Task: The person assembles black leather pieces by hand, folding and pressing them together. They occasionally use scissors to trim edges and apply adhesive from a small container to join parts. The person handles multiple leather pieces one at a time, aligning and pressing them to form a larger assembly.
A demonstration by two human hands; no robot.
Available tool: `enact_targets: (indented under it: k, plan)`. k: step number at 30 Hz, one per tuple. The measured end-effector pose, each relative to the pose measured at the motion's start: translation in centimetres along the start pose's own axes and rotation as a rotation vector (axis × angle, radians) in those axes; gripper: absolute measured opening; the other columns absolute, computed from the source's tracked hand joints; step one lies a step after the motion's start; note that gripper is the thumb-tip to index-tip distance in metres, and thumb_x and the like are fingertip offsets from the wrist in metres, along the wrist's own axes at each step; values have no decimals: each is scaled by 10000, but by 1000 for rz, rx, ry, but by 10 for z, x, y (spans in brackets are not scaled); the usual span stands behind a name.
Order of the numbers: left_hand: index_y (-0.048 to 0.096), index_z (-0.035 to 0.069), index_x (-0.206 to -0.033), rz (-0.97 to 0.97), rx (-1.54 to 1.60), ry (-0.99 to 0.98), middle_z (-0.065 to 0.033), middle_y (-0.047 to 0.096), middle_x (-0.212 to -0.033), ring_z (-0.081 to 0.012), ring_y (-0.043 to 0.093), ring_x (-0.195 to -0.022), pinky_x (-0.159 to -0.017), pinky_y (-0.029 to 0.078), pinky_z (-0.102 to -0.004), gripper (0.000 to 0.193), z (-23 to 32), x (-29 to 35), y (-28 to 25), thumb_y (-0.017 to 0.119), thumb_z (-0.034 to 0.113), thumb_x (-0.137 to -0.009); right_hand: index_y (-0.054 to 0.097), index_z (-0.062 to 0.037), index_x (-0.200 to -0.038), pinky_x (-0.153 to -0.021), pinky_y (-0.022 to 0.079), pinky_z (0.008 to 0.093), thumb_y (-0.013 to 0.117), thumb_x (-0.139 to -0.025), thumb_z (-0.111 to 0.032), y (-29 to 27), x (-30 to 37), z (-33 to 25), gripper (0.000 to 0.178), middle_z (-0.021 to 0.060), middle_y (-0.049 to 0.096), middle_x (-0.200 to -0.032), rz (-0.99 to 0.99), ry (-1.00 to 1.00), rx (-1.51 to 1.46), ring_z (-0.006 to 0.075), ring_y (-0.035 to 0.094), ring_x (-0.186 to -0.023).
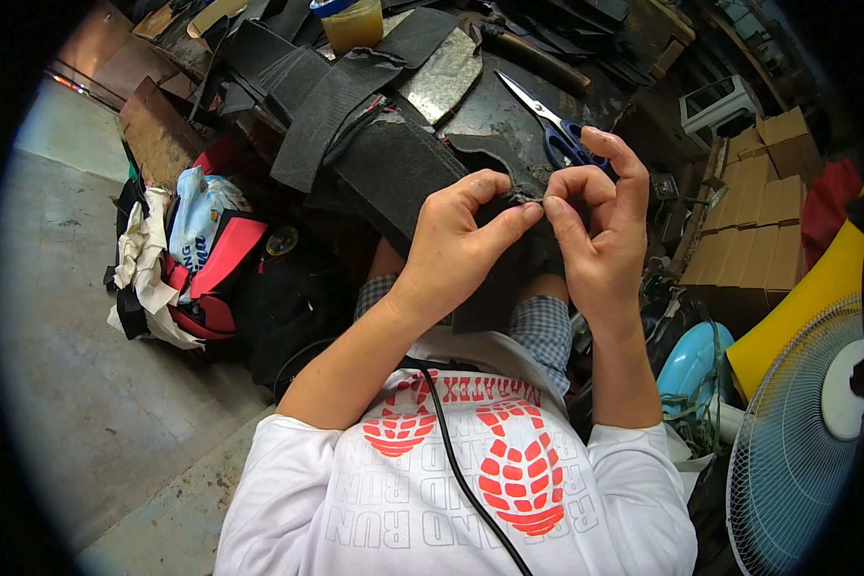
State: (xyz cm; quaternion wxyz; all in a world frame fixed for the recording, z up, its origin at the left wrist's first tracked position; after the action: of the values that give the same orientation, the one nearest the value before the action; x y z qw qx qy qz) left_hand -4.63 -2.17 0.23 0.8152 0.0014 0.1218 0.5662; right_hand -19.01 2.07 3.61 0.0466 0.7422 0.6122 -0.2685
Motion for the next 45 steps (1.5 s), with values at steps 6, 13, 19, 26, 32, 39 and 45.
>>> enact_targets:
  k: [6, 13, 19, 26, 32, 39, 45]
  plan:
    - [650, -56, -935, -4, 95, -10, -20, 616, -774, -62, 539, -735, -656, 445, -226, 165, -2, 2, 2, 703, 80, -858, 340, -17, -1423, -826, 467, 244, 626, -863, 84, -3, -1, 2, 637, 58, 598, -1008, 6, 20, -12, 106, 577, -877]
    - [663, -69, -947, -24, -53, -8, -65, 657, -789, -76, 572, -702, -613, 455, -248, 157, 1, 2, -4, 666, 50, -845, 478, -56, -1366, -772, 518, 278, 722, -807, 20, -5, -4, -2, 615, 75, 663, -976, -104, -273, 347, 125, 635, -824]
    - [667, -65, -910, -58, -83, -29, -82, 649, -761, -94, 571, -667, -593, 446, -257, 147, 1, 4, -1, 665, 67, -847, 427, -42, -1369, -758, 464, 234, 652, -841, 46, -5, -8, 3, 580, 57, 606, -900, -119, -111, 133, 90, 578, -784]
    - [675, -64, -880, -40, -176, 48, -68, 630, -720, -76, 538, -647, -572, 429, -248, 210, 4, 3, 2, 693, 145, -889, 395, -44, -1406, -764, 432, 209, 614, -860, 64, -4, -4, 14, 599, 20, 551, -849, -59, 63, 60, 71, 536, -794]
    - [705, -19, -875, 107, 411, -85, 56, 594, -767, -16, 488, -676, -582, 372, -195, 187, 4, -1, -2, 658, 147, -944, 327, -56, -1472, -767, 450, 208, 714, -910, -157, -26, -5, 21, 690, 5, 579, -856, 187, 53, -275, 80, 544, -800]
    - [697, -1, -967, 81, 433, -211, 18, 654, -842, -23, 562, -789, -688, 452, -178, 121, 5, 6, 9, 674, 112, -929, 236, -78, -1515, -1004, 451, 306, 750, -799, -17, -9, 18, 18, 883, 111, 665, -1144, 98, 290, -661, 160, 616, -1094]
    - [693, -31, -1031, -3, 343, -232, -54, 713, -937, -72, 650, -819, -759, 534, -224, 171, 8, 8, 8, 714, 53, -883, 266, -78, -1497, -1022, 459, 332, 652, -762, 110, 3, 15, 12, 851, 106, 660, -1164, 140, 382, -809, 179, 624, -1098]
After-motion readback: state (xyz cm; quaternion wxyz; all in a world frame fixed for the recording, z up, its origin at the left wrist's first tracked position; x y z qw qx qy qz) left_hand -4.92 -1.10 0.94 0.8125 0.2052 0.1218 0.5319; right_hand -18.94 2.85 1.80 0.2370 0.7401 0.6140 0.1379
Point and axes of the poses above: each hand's wrist, its own x-axis away from the middle knuckle, its own y-axis out of the palm, z = x × y, the point moved 2 cm from there along -x, towards the middle knuckle
